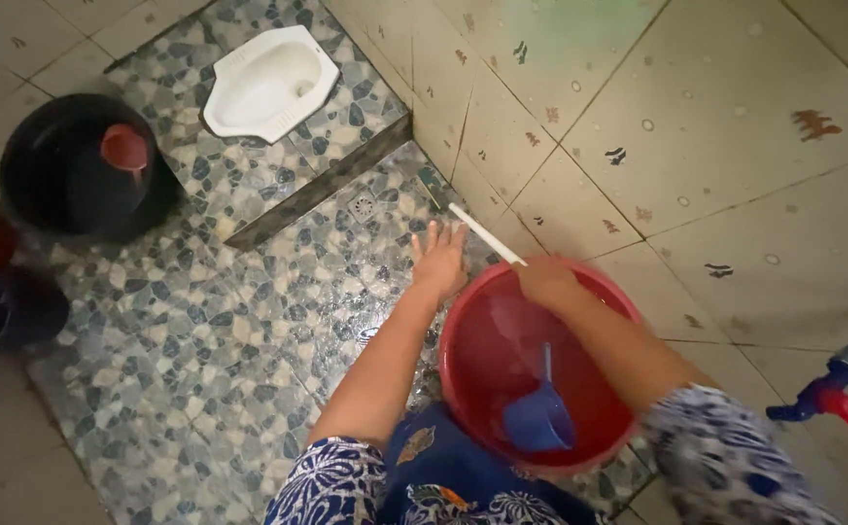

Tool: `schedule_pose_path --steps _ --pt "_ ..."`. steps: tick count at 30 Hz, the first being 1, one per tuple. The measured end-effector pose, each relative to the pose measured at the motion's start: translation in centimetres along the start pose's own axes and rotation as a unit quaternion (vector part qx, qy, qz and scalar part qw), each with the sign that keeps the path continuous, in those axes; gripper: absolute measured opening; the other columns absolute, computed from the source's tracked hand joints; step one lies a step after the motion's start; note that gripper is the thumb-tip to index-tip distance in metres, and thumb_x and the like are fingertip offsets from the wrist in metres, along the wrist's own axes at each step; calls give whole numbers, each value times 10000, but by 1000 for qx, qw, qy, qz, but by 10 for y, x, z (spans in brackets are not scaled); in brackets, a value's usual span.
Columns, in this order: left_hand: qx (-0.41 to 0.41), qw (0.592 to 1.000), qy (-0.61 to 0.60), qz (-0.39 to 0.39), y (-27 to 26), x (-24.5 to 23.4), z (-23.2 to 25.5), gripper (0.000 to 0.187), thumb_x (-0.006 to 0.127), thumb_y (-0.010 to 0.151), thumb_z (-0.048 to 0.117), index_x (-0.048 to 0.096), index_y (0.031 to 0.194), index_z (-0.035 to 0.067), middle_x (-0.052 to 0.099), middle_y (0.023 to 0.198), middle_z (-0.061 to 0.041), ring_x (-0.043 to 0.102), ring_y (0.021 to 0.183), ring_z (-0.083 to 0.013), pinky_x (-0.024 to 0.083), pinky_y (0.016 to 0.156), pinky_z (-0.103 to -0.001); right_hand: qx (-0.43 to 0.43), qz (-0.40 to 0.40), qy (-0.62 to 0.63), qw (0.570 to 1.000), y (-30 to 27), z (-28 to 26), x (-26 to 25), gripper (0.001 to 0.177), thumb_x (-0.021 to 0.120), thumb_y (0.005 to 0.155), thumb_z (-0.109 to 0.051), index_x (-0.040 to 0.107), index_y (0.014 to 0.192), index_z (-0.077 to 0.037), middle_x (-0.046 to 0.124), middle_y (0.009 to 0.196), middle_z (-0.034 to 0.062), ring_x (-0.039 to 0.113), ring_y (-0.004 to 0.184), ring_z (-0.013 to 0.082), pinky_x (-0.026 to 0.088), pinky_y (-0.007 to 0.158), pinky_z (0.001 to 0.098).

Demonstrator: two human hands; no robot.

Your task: The person scrubs a tiled bathroom floor using a long-handled brush. They repeatedly scrub the floor surface and dip the brush into a red bucket of water to rinse it.

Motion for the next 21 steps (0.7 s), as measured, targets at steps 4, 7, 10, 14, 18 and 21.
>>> schedule_pose_path --steps 4,7,10,14,18,21 --pt "1 1000 19 -1 -4 3 4 733 562 923 207 287 1602 174 291 1666 -150 123 1571 -396 44 1231 -647 -5 32 43 999 108 23 101 457 329 1116 -298 669 1255 -27 692 1165 253 697 1025 425 532 892 540" --pt "-14 999 5 -33 -5 -17 8 680 526 965 291 273 1588 191 270 1657 -140 103 1560 -397 24 1223 -654 23 -10 41 999 81 -6 32 435 444 954 -244 604 1322 -76 721 1128 217 722 1016 376 590 847 510" --pt "-26 998 -11 -56 -27 -4 -2 685 543 963 328 268 1570 165 265 1640 -162 97 1551 -410 12 1207 -667 29 -1 -26 999 27 25 31 438 391 1106 -309 739 1233 -74 743 1237 223 735 1096 383 577 931 509" --pt "-23 999 13 -26 -28 4 -17 763 585 897 206 287 1597 146 320 1642 -176 153 1563 -411 32 1216 -683 109 5 166 980 -56 29 -36 457 437 985 -418 613 1367 -238 694 1213 187 662 1096 406 514 920 513" --pt "-24 999 4 -27 -29 4 -13 799 614 868 189 287 1597 169 319 1641 -166 161 1561 -406 44 1219 -667 146 -30 158 976 -22 29 -25 482 412 1027 -440 632 1344 -150 723 1152 225 699 1044 417 528 898 523" --pt "-29 999 -14 -43 -44 -24 4 798 631 873 224 275 1585 172 305 1632 -166 149 1552 -409 40 1210 -664 46 -27 130 990 40 15 0 495 426 1052 -417 739 1189 -59 714 1171 247 691 1074 408 523 935 524"
Point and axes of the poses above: each hand's wrist, its own y-axis towards the middle knuckle, its own x-axis out of the palm, z = x × y, the point moved 1 cm from there along y, towards the middle knuckle
